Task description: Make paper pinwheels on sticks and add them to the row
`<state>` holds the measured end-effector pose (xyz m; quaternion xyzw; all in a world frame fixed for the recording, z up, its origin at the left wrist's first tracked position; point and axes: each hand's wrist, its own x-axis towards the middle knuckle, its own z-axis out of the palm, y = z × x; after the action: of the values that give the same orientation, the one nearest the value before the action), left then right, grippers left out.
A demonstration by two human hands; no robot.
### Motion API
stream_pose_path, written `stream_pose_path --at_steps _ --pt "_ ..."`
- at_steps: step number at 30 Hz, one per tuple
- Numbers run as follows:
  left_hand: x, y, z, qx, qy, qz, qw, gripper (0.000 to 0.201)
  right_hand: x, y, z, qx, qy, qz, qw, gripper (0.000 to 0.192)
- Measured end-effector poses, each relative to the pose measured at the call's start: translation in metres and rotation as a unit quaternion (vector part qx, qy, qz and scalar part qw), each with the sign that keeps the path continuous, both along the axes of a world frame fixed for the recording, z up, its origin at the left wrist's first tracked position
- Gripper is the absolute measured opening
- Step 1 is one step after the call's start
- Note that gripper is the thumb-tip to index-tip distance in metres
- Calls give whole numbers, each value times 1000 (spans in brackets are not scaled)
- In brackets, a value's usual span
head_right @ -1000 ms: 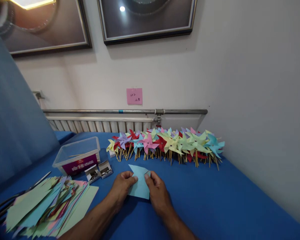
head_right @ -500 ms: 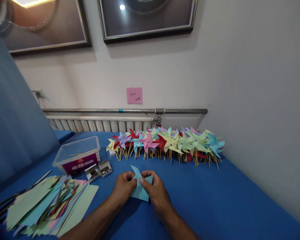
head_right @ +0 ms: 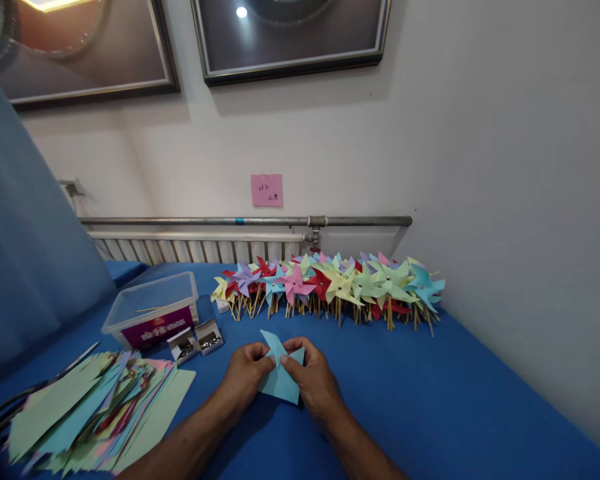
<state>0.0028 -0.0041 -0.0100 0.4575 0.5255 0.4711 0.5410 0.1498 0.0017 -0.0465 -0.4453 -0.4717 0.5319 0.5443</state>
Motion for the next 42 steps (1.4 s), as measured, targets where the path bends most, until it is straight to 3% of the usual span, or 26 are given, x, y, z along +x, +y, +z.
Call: stream_pose_path --at_steps 7,16,22,34,42 --pt "1 -1 1 -14 -36 -18 999 21 2 3 -4 6 -34 -9 999 35" --pt "1 2 -7 0 -38 -8 999 19 1 -11 20 43 -94 -18 995 30" --pt "2 2 -6 -13 -68 -17 997 22 3 -7 15 29 -112 -14 993 35" --pt "1 -2 1 -12 -46 -29 998 29 1 -10 29 8 -109 -41 993 23" --pt "1 -2 0 6 -6 -12 1000 27 1 -10 26 2 -108 -37 993 29"
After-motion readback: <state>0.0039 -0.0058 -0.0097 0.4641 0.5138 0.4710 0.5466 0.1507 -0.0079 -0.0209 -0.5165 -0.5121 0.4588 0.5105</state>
